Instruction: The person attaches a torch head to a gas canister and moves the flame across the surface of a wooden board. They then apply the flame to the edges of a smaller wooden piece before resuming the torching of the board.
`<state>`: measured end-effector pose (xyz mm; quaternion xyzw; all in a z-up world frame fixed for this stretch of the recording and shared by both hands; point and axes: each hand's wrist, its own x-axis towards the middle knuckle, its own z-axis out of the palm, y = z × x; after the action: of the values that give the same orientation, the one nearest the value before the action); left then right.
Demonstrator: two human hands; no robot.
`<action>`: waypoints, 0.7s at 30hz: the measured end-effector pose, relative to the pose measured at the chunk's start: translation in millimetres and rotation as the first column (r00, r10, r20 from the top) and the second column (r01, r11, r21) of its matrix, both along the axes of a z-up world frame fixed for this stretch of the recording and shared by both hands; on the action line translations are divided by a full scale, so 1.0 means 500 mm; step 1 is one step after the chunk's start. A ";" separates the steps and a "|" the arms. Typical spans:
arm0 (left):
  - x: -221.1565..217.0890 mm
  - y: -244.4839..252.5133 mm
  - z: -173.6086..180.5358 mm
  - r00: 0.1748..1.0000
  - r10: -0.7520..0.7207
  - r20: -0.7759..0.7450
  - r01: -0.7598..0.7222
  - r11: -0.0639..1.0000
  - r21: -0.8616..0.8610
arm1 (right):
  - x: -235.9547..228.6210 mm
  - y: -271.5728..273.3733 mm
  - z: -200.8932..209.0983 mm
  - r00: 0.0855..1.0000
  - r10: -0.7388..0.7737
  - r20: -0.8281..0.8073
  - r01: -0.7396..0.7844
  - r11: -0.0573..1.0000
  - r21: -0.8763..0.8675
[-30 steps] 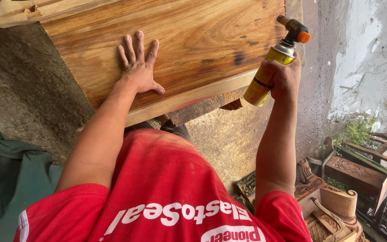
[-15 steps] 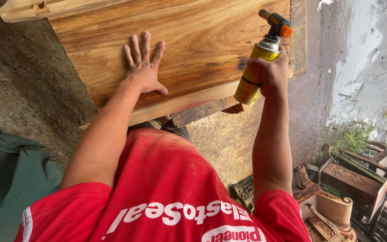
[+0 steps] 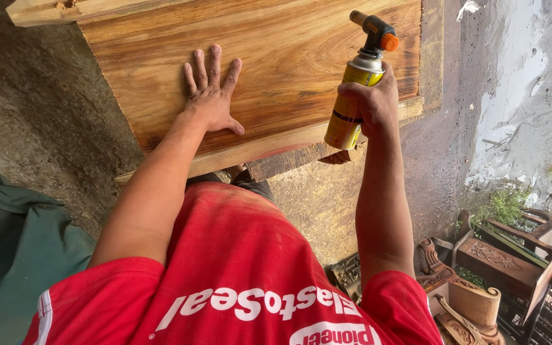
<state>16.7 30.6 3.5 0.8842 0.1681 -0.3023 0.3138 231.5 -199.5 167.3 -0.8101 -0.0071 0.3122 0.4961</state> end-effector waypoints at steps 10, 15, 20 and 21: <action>0.002 0.001 0.005 1.000 0.005 -0.022 -0.005 1.000 -0.005 | -0.012 0.034 -0.004 0.999 0.040 -0.004 -0.041 0.999 -0.027; 0.000 -0.001 -0.004 1.000 -0.001 -0.012 0.001 1.000 -0.005 | -0.019 0.062 0.006 0.996 0.094 0.002 -0.094 0.994 -0.063; -0.001 0.000 -0.008 1.000 -0.005 0.007 0.005 1.000 -0.013 | -0.014 0.082 -0.002 0.990 0.138 0.018 -0.137 0.989 -0.058; -0.001 0.000 -0.008 1.000 -0.009 0.005 0.009 1.000 -0.011 | -0.013 0.088 -0.002 0.988 0.150 0.026 -0.148 0.987 -0.057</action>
<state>16.1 30.6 -0.4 0.8840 0.1615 -0.3025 0.3176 224.9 -155.7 166.2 -0.8252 -0.0668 0.3362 0.4489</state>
